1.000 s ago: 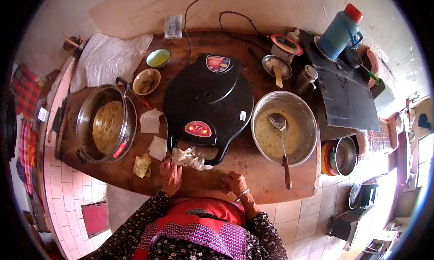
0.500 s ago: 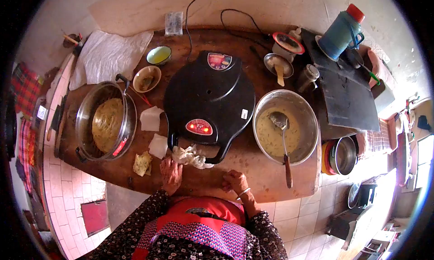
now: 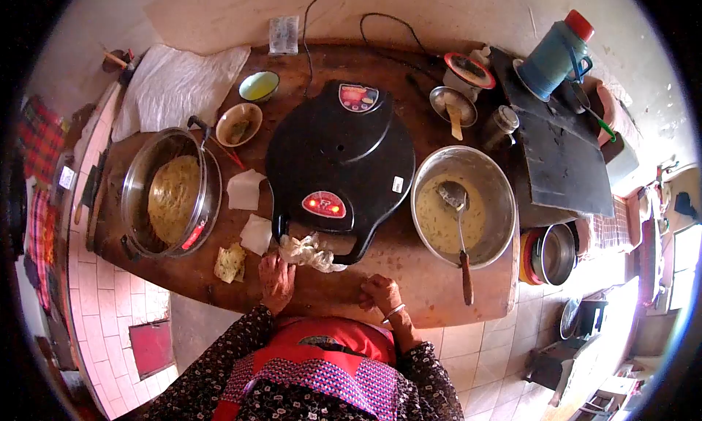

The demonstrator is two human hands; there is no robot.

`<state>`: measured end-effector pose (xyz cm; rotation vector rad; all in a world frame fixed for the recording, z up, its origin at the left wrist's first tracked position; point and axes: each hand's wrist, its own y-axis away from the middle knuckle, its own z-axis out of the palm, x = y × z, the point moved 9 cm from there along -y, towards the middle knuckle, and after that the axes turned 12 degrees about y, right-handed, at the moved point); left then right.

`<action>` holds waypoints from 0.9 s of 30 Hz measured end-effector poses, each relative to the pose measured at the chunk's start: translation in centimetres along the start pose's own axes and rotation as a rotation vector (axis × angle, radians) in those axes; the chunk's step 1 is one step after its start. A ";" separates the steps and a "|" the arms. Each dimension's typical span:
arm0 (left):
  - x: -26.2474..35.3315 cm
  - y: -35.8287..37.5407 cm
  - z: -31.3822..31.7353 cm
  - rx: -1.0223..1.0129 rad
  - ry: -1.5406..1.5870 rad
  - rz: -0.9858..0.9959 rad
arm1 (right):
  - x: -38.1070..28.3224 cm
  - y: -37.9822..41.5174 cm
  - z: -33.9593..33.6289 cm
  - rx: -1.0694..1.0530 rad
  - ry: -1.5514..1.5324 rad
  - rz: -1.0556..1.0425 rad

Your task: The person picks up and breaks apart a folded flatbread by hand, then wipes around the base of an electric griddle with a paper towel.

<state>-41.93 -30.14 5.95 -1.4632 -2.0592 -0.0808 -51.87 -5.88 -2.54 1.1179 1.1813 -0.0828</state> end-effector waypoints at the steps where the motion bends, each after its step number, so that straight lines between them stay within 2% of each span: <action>1: 0.0 -0.1 0.0 0.001 0.000 0.000 | 0.1 0.0 0.0 -0.008 -0.019 0.007; 22: -0.6 0.2 0.5 -0.017 0.050 -0.035 | 0.3 0.0 0.1 -0.014 -0.060 0.029; 27: 0.1 0.1 -0.2 0.036 0.041 0.030 | 0.6 -0.2 0.0 -0.022 -0.041 0.023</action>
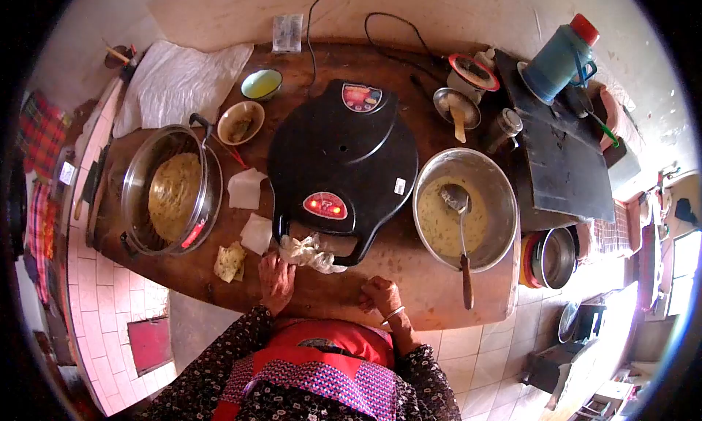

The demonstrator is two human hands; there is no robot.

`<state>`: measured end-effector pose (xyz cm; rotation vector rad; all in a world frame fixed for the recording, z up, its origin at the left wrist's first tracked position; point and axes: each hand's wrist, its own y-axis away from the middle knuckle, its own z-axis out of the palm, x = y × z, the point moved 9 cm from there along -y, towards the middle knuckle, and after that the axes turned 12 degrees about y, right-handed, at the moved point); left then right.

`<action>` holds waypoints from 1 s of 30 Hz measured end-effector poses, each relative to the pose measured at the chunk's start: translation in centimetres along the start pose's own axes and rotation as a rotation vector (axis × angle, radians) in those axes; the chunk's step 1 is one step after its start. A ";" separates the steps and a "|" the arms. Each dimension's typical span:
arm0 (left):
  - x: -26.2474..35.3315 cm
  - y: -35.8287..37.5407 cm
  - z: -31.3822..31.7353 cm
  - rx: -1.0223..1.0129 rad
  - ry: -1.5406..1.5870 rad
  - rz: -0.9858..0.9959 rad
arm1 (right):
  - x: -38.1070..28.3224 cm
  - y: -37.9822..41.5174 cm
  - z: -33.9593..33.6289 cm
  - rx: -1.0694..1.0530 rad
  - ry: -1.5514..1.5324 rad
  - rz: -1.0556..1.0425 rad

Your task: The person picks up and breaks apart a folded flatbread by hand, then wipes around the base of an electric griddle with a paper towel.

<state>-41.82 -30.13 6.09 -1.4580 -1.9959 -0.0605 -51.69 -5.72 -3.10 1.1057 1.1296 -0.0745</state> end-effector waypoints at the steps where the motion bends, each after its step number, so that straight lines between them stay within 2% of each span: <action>1: -0.1 0.1 0.1 0.000 0.000 -0.001 | -0.1 0.1 0.0 0.004 0.005 -0.004; 10: 0.2 -0.3 -0.2 -0.056 -0.042 -0.060 | 0.1 -0.3 0.0 0.002 -0.005 -0.029; 24: -0.1 -0.1 0.0 -0.023 -0.027 -0.018 | 0.3 -0.2 0.0 0.018 0.020 0.036; 26: -0.2 0.1 0.3 -0.036 -0.034 -0.046 | 0.5 -0.4 -0.2 -0.014 -0.015 -0.029; 30: -0.2 0.0 0.1 -0.066 -0.015 -0.080 | 0.4 -0.2 0.0 0.015 -0.007 -0.007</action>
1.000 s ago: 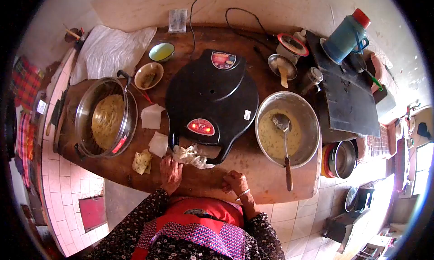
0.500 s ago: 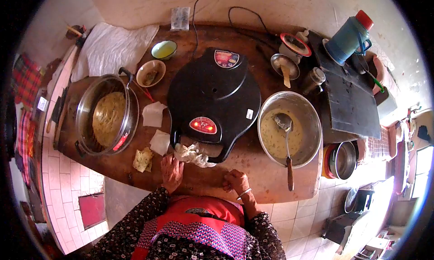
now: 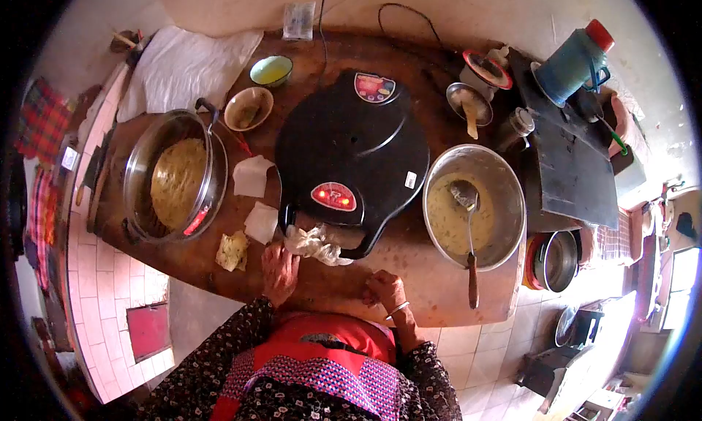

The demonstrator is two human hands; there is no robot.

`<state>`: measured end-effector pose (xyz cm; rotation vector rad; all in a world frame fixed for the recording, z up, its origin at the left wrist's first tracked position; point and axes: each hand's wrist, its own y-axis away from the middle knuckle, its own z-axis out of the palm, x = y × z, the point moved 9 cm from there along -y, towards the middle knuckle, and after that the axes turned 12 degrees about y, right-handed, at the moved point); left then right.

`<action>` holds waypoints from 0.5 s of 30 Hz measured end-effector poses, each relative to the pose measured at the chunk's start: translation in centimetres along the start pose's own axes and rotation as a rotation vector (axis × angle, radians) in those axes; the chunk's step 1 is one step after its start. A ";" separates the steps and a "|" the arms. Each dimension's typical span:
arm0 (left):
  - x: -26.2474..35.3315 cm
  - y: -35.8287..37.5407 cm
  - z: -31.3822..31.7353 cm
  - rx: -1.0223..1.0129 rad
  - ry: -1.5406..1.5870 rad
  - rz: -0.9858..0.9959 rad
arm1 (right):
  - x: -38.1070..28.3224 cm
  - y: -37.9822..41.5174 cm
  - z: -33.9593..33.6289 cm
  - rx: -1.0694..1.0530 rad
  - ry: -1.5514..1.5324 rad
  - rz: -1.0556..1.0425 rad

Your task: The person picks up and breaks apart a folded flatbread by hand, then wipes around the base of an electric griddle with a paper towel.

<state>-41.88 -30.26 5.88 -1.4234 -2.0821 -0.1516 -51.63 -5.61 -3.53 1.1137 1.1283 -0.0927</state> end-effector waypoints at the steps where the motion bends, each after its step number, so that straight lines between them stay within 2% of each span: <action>1: 0.0 0.0 0.1 -0.001 0.001 -0.003 | -0.2 0.1 0.0 0.007 0.019 -0.004; 3: 0.1 -0.1 -0.2 0.037 0.032 0.018 | -0.8 0.1 -0.1 0.011 0.040 -0.006; 7: -0.8 0.1 0.3 -0.012 -0.003 -0.040 | -1.2 0.4 0.3 0.009 0.013 -0.021; 9: -0.3 0.0 -0.1 0.029 0.007 0.029 | -1.1 0.2 0.0 0.012 0.000 -0.035; 11: -1.0 0.3 0.5 -0.008 -0.011 -0.042 | -0.7 -0.1 -0.4 0.038 0.100 -0.050; 12: -0.8 0.3 0.3 0.017 -0.009 -0.012 | -1.0 -0.2 0.0 0.019 0.108 -0.052; 15: -0.4 0.1 0.0 0.054 -0.006 0.027 | -0.6 0.3 -0.1 0.022 0.003 0.036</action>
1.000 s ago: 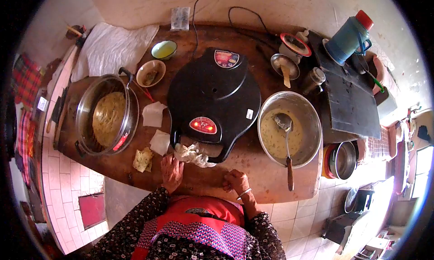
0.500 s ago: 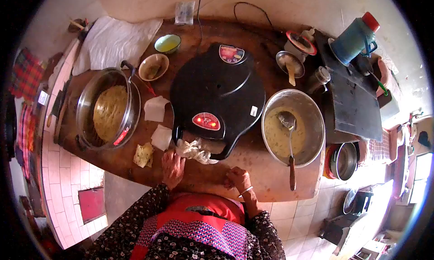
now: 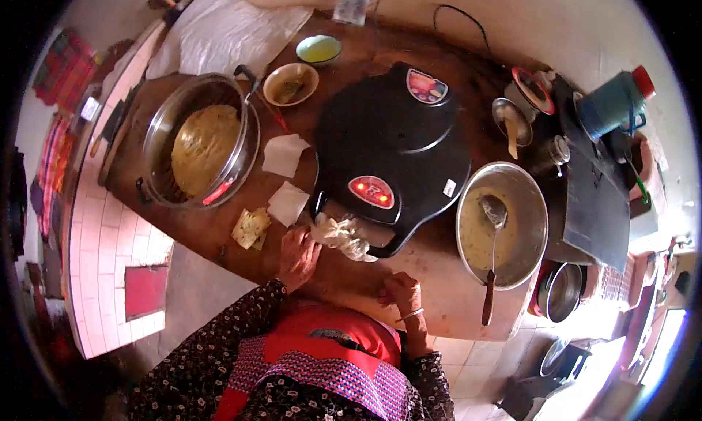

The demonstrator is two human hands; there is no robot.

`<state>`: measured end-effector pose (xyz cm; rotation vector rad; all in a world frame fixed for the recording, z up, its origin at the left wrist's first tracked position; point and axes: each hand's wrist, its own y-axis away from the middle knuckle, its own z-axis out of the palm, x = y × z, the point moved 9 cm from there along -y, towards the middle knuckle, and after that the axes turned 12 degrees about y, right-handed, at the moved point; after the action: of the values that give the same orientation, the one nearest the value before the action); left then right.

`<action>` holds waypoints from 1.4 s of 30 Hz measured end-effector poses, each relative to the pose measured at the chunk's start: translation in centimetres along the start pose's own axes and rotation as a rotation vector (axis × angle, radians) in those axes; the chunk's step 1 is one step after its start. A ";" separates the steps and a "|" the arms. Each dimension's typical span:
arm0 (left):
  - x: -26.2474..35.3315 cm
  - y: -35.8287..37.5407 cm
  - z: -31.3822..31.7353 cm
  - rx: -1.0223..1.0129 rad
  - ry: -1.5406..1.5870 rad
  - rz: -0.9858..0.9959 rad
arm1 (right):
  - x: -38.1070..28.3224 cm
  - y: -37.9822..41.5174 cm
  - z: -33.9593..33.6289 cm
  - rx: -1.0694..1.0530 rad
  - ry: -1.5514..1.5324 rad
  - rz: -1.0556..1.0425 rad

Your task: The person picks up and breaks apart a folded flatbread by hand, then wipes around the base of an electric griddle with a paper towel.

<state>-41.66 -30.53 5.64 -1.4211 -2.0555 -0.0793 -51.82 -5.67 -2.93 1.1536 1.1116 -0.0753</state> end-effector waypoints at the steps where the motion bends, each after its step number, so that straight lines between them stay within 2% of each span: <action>1: 0.1 -0.1 -0.1 0.007 0.002 0.006 | 0.0 -0.2 -0.1 -0.003 0.005 0.000; 4: -0.2 -0.2 -0.8 0.019 0.069 0.003 | 0.1 -0.4 0.0 -0.010 0.055 0.025; 6: -0.2 0.2 -1.1 -0.019 0.143 0.011 | -0.5 -0.2 -0.2 0.019 0.132 -0.030; 8: -0.7 1.2 -2.1 -0.060 0.175 -0.039 | -0.8 0.3 0.4 -0.013 0.059 -0.016; 10: -1.0 1.8 -5.6 0.112 0.313 -0.006 | -1.0 0.1 -0.1 0.038 0.117 -0.048; 12: -2.9 2.4 -8.9 0.208 0.312 -0.105 | -1.0 0.0 0.1 -0.009 0.092 -0.044; 14: -5.5 3.0 -12.2 0.335 0.161 -0.138 | -1.0 0.2 -0.1 0.014 0.098 0.004; 16: -9.2 3.3 -13.1 0.331 0.102 -0.225 | -0.9 -0.1 -0.1 0.000 0.099 -0.021; 18: -11.4 4.0 -13.0 0.308 -0.012 -0.226 | -0.9 0.1 -0.1 -0.006 0.099 -0.044; 21: -15.6 4.4 -11.1 0.199 0.180 -0.405 | -1.0 0.2 -0.1 0.014 0.085 -0.011; 22: -16.3 4.4 -10.8 0.193 0.186 -0.403 | -1.1 0.1 -0.1 0.005 0.074 -0.018; 24: -18.6 4.5 -9.3 0.091 0.227 -0.542 | -1.3 0.1 -0.2 0.016 0.055 -0.025; 26: -19.2 4.1 -9.4 0.093 0.233 -0.545 | -1.1 0.1 0.0 0.013 0.060 0.007; 27: -19.9 3.9 -9.0 0.015 0.198 -0.578 | -1.0 0.3 0.0 0.008 0.043 0.024; 29: -19.4 2.6 -8.5 -0.156 0.202 -0.648 | -1.5 0.5 0.1 0.027 0.038 0.030; 30: -19.0 2.2 -8.5 -0.164 0.204 -0.635 | -1.6 0.6 0.1 0.025 0.047 0.038; 32: -18.0 1.8 -8.8 -0.166 0.190 -0.546 | -0.7 0.0 -0.3 0.018 0.013 0.043; 33: -17.9 2.3 -9.1 -0.027 0.184 -0.458 | -0.7 0.1 -0.2 0.019 0.018 0.039; 34: -17.4 2.2 -9.1 -0.030 0.184 -0.448 | -0.7 0.1 -0.1 0.016 0.023 0.033; 36: -17.8 2.9 -8.3 -0.077 0.341 -0.630 | -0.8 -0.2 -0.3 0.023 0.023 0.027; 37: -16.4 2.5 -8.9 0.002 0.397 -0.549 | -0.5 -0.1 -0.1 0.019 0.028 0.031; 38: -16.2 2.9 -9.1 -0.004 0.384 -0.566 | 0.0 0.1 0.2 0.003 0.025 0.046; 40: -15.9 2.2 -8.8 -0.088 0.431 -0.574 | -0.8 0.1 0.0 0.025 0.068 0.052; 41: -15.6 2.5 -8.3 -0.143 0.588 -0.670 | -0.7 0.0 0.0 0.021 0.066 0.079; 42: -15.6 2.8 -8.2 -0.141 0.587 -0.681 | -0.6 0.0 0.0 0.013 0.072 0.085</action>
<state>-32.04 -45.42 3.18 -0.5931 -1.9386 -0.8296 -52.18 -5.94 -2.46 1.2223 1.1254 0.0254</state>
